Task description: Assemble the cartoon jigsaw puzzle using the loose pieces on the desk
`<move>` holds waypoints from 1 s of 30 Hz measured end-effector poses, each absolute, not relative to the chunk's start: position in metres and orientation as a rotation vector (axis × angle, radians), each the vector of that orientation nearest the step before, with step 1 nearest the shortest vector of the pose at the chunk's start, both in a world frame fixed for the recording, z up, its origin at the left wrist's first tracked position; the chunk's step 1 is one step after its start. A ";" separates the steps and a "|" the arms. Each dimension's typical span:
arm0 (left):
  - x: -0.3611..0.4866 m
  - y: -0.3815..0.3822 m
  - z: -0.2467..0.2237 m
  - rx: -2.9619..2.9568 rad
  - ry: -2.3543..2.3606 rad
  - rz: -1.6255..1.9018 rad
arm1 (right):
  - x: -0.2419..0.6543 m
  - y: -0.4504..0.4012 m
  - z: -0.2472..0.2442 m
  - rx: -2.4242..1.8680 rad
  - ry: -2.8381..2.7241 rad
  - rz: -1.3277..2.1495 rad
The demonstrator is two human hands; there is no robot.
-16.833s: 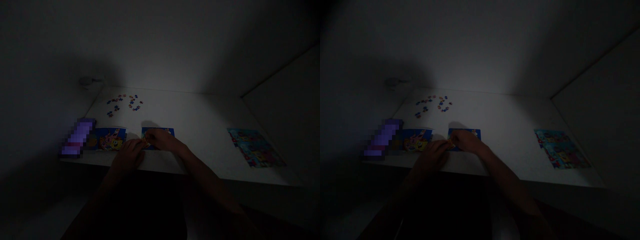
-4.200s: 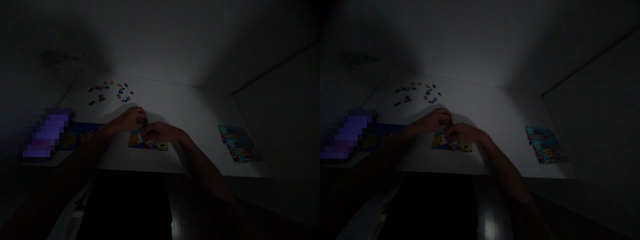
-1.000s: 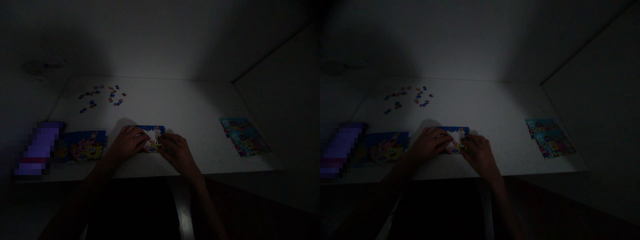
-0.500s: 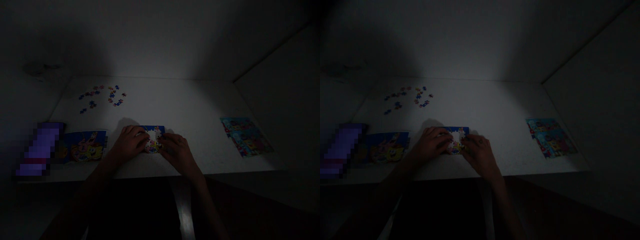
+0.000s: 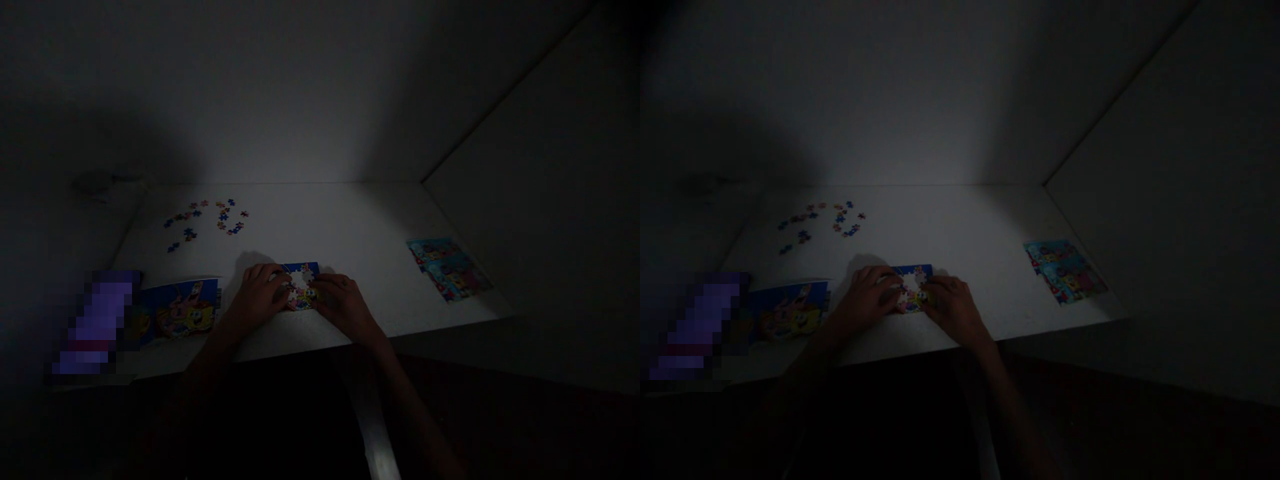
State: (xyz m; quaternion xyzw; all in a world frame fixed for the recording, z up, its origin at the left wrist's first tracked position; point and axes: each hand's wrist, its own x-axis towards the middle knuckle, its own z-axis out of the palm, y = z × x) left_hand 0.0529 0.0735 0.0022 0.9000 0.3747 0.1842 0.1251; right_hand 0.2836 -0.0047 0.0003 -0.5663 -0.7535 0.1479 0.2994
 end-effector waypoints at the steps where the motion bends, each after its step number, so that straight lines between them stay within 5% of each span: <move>1: 0.053 0.073 0.002 2.638 1.088 0.546 | 0.283 -0.005 0.001 -1.510 -1.983 0.396; 30: 0.035 0.080 0.011 2.578 1.064 0.516 | 0.282 -0.003 0.001 -1.550 -1.966 0.416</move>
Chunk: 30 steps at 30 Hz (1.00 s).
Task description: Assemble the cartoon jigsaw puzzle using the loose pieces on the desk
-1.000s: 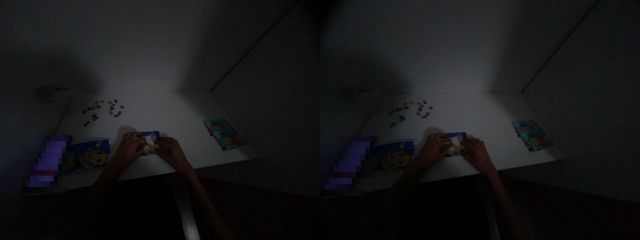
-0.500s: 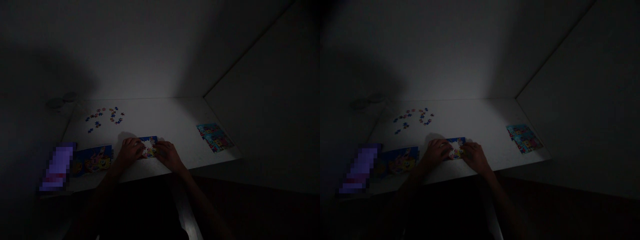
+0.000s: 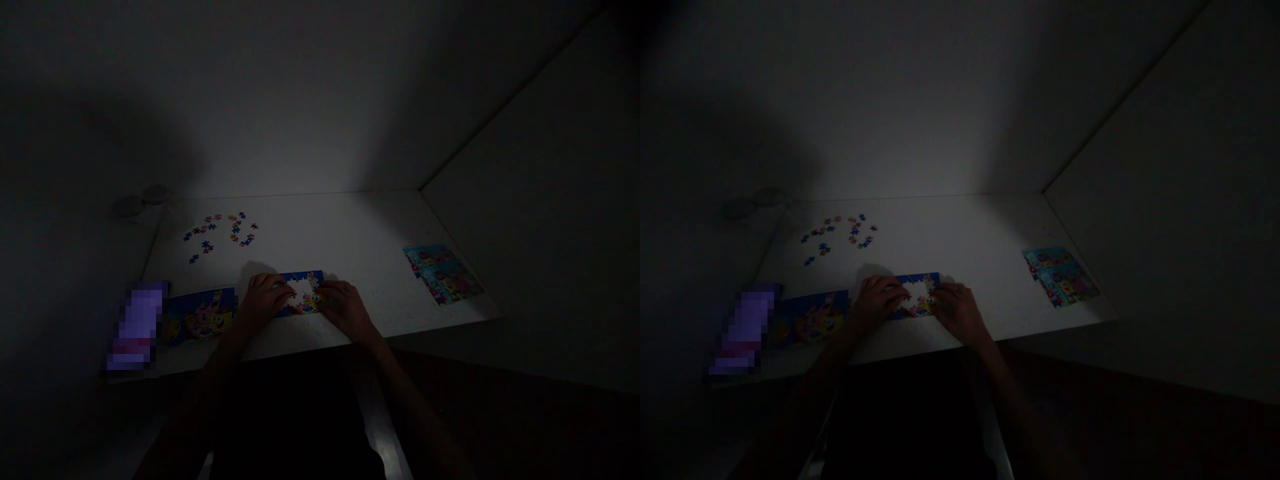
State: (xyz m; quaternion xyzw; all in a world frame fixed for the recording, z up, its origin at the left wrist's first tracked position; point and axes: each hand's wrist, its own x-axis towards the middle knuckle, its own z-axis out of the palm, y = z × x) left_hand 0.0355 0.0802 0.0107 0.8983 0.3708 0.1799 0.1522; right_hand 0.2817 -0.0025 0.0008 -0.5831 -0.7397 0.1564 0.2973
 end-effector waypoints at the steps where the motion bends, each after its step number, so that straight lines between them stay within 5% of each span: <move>1: 0.036 0.081 0.010 2.572 1.059 0.525 | 0.282 -0.002 0.001 -1.551 -1.966 0.416; 30: 0.032 0.083 0.002 2.467 1.117 0.697 | 0.282 -0.003 0.003 -1.568 -1.965 0.440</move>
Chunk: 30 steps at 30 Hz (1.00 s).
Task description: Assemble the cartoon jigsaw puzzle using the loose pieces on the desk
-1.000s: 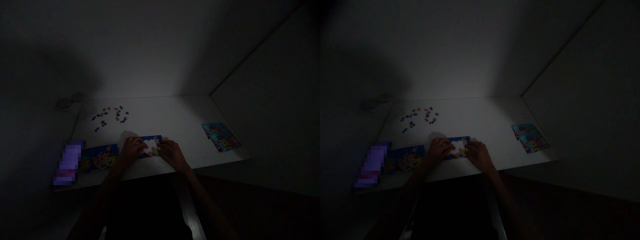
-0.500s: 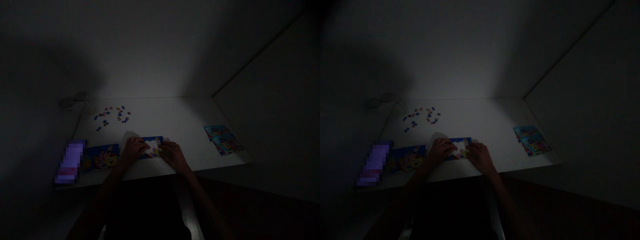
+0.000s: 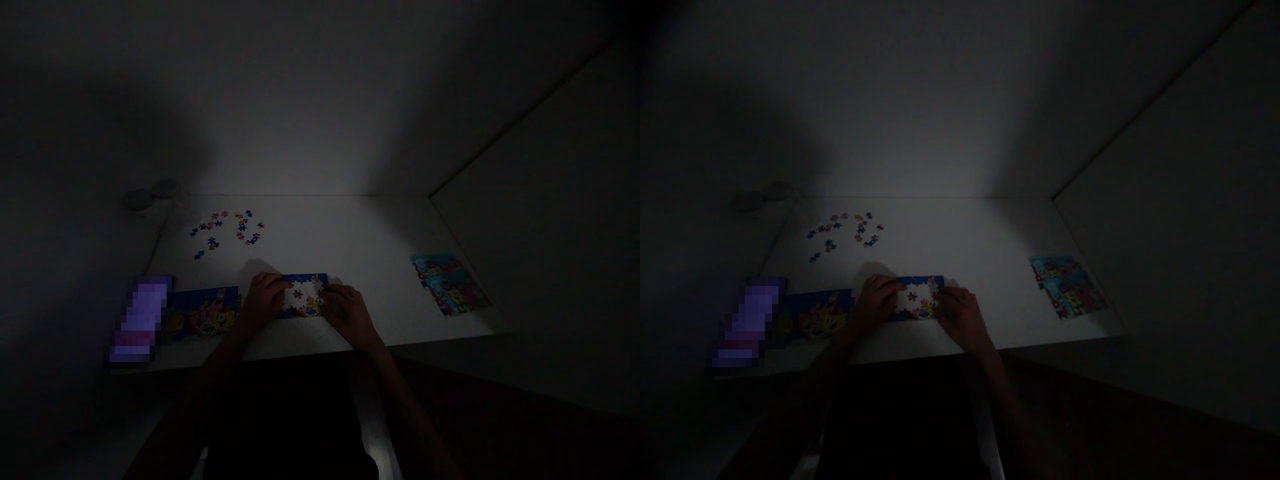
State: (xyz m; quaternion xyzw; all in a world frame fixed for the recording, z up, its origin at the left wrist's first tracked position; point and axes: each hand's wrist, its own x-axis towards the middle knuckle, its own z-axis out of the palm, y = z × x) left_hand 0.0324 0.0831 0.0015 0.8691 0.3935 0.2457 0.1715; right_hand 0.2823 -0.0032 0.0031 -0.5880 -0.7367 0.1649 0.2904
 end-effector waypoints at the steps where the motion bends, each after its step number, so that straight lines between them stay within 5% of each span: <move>1: 0.032 0.082 0.003 2.471 1.118 0.699 | 0.283 -0.003 0.002 -1.567 -1.965 0.439; 30: 0.034 0.050 0.006 2.530 1.098 0.687 | 0.283 -0.003 0.000 -1.562 -1.983 0.427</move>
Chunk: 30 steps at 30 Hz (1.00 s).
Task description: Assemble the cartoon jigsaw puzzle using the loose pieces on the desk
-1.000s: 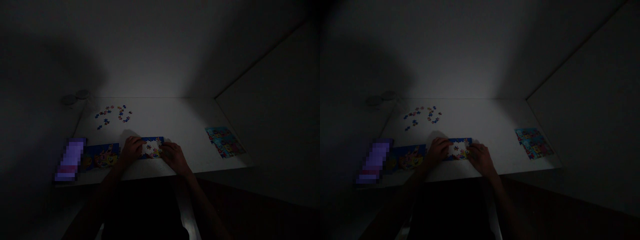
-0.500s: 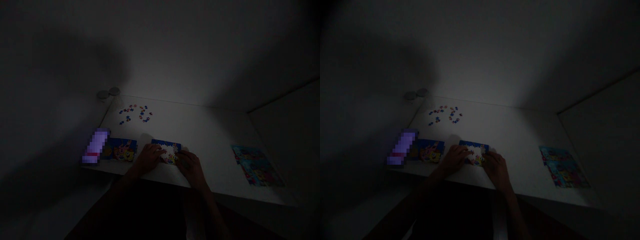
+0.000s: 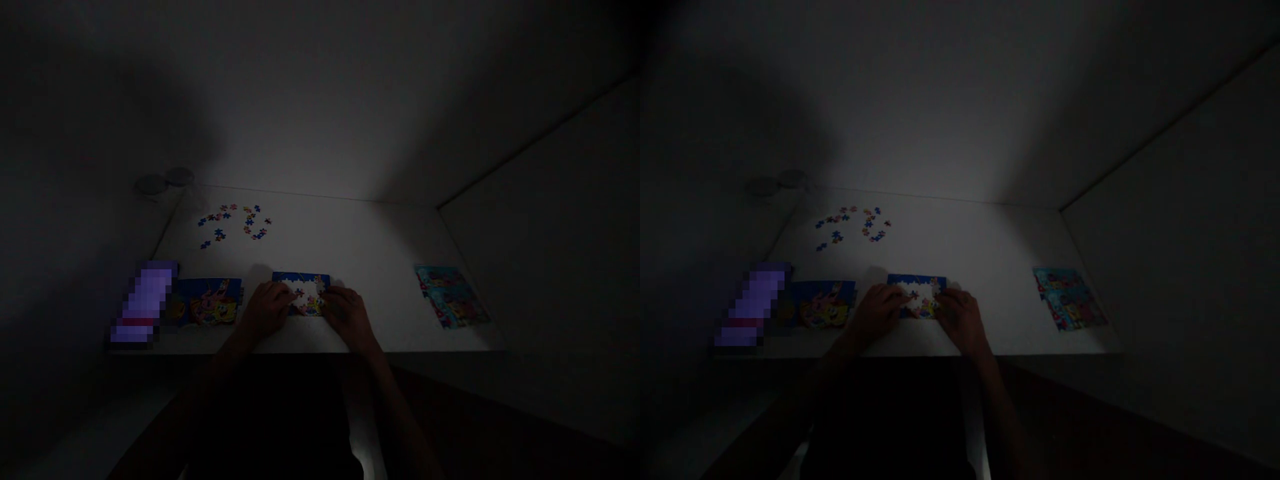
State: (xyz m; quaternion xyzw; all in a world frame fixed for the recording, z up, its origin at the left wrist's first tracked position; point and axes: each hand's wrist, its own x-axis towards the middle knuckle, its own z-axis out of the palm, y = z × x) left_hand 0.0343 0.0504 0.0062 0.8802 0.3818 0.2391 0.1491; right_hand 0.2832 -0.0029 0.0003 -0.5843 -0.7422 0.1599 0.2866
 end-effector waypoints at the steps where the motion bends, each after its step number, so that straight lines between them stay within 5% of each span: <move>1: 0.035 0.051 0.006 2.548 1.079 0.667 | 0.283 -0.003 0.001 -1.559 -1.981 0.432; 30: 0.037 0.054 0.009 2.662 0.964 0.658 | 0.284 -0.003 0.003 -1.570 -1.966 0.464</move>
